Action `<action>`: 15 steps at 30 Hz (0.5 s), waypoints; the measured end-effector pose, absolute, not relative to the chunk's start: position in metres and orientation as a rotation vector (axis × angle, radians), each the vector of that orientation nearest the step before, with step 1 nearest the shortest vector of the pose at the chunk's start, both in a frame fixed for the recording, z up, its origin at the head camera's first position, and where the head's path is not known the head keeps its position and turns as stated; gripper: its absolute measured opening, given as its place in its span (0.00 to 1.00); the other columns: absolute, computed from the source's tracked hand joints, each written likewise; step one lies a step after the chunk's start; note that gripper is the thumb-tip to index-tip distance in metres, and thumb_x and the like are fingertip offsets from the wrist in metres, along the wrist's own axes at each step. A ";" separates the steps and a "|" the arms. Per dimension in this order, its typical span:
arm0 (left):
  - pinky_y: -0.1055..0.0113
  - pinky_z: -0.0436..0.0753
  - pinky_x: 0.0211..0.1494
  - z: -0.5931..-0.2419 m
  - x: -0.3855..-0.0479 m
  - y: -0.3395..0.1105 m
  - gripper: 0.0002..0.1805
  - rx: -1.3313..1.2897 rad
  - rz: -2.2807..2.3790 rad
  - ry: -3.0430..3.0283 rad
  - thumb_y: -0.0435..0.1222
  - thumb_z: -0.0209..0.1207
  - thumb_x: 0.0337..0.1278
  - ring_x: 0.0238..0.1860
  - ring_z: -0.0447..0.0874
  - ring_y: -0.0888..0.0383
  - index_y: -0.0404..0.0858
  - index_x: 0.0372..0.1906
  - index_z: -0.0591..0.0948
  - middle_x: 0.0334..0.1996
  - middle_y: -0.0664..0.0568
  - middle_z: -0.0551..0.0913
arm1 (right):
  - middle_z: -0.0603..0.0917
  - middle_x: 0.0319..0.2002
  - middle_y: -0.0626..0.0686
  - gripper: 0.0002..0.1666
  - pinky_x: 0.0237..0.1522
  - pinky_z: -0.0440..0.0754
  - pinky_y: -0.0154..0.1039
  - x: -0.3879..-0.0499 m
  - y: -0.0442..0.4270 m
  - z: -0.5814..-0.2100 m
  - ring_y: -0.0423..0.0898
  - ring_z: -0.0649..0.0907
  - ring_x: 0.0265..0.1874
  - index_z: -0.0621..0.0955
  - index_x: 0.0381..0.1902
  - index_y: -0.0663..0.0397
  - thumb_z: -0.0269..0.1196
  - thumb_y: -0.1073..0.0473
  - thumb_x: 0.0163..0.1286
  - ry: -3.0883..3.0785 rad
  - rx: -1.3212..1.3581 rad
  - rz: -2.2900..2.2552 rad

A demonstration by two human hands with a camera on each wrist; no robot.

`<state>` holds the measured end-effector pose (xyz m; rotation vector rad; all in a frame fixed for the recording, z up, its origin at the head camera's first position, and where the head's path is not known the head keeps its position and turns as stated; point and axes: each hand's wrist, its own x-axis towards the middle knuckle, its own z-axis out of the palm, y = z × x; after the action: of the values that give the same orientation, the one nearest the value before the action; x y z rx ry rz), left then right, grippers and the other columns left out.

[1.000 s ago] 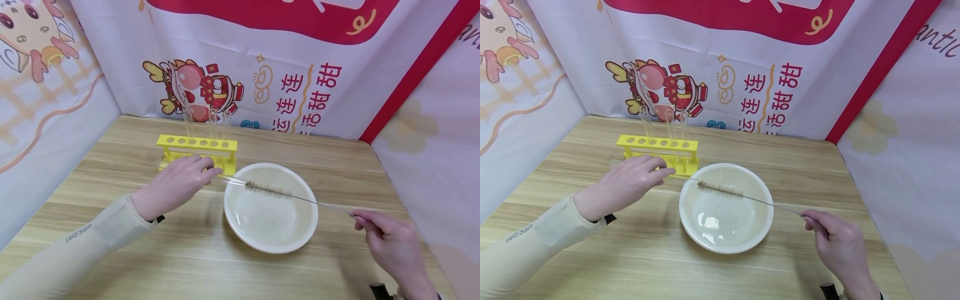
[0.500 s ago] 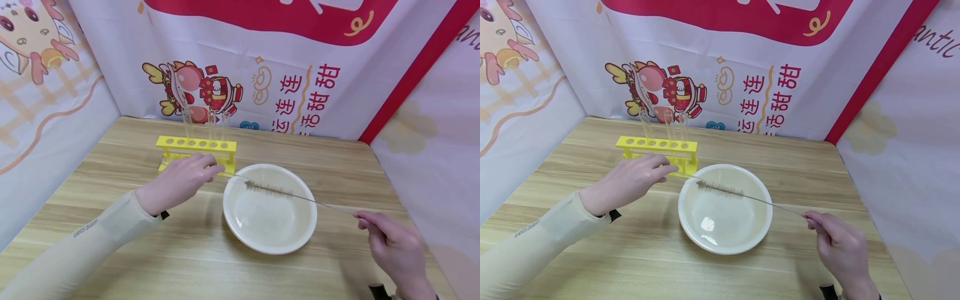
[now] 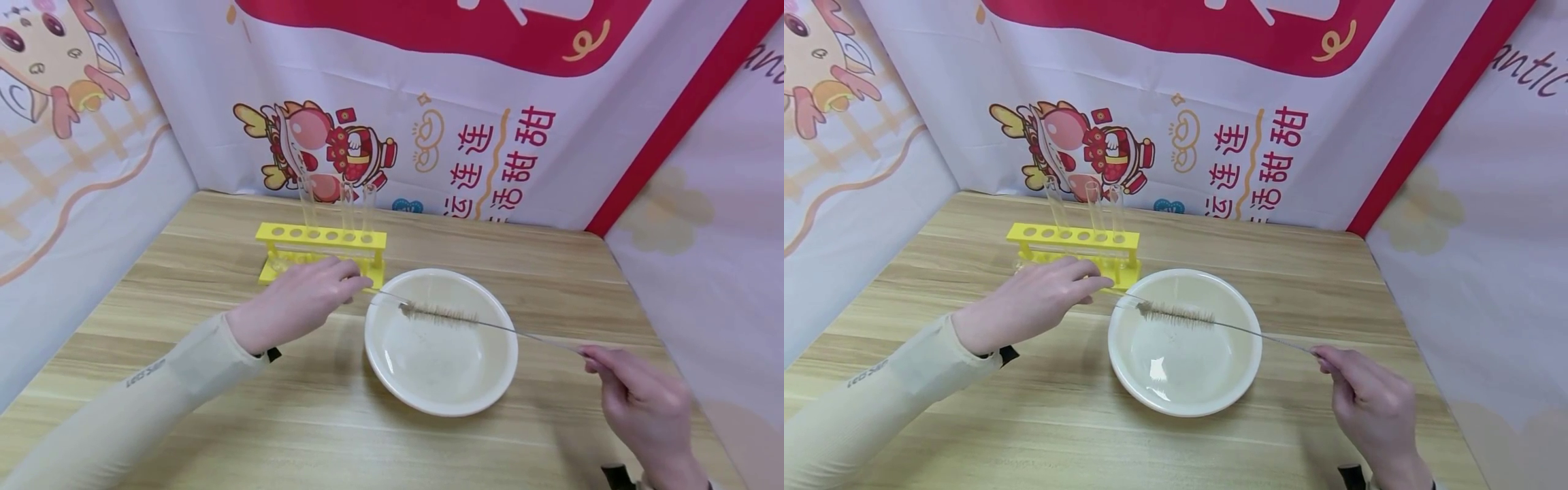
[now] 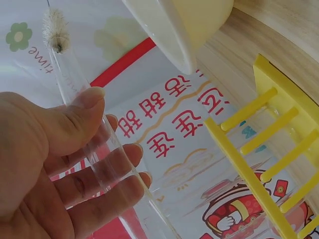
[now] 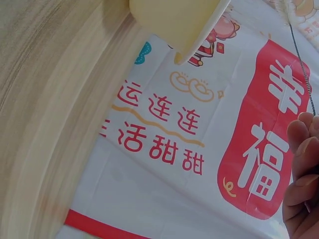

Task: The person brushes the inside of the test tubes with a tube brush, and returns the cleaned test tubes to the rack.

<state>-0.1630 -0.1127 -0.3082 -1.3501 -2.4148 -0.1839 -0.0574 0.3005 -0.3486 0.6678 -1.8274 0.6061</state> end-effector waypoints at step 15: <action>0.68 0.82 0.29 -0.300 -0.160 -0.101 0.22 -1.348 -0.129 -2.437 0.27 0.71 0.51 0.36 0.80 0.55 0.40 0.53 0.84 0.41 0.49 0.83 | 0.84 0.18 0.49 0.27 0.28 0.76 0.18 -0.059 0.296 -0.360 0.35 0.82 0.19 0.88 0.26 0.63 0.54 0.51 0.78 -1.976 0.690 0.481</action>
<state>-0.1600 -0.1008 -0.3004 -1.3482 -2.4367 -0.1287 -0.0592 0.2958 -0.3596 0.6900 -1.9758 0.4809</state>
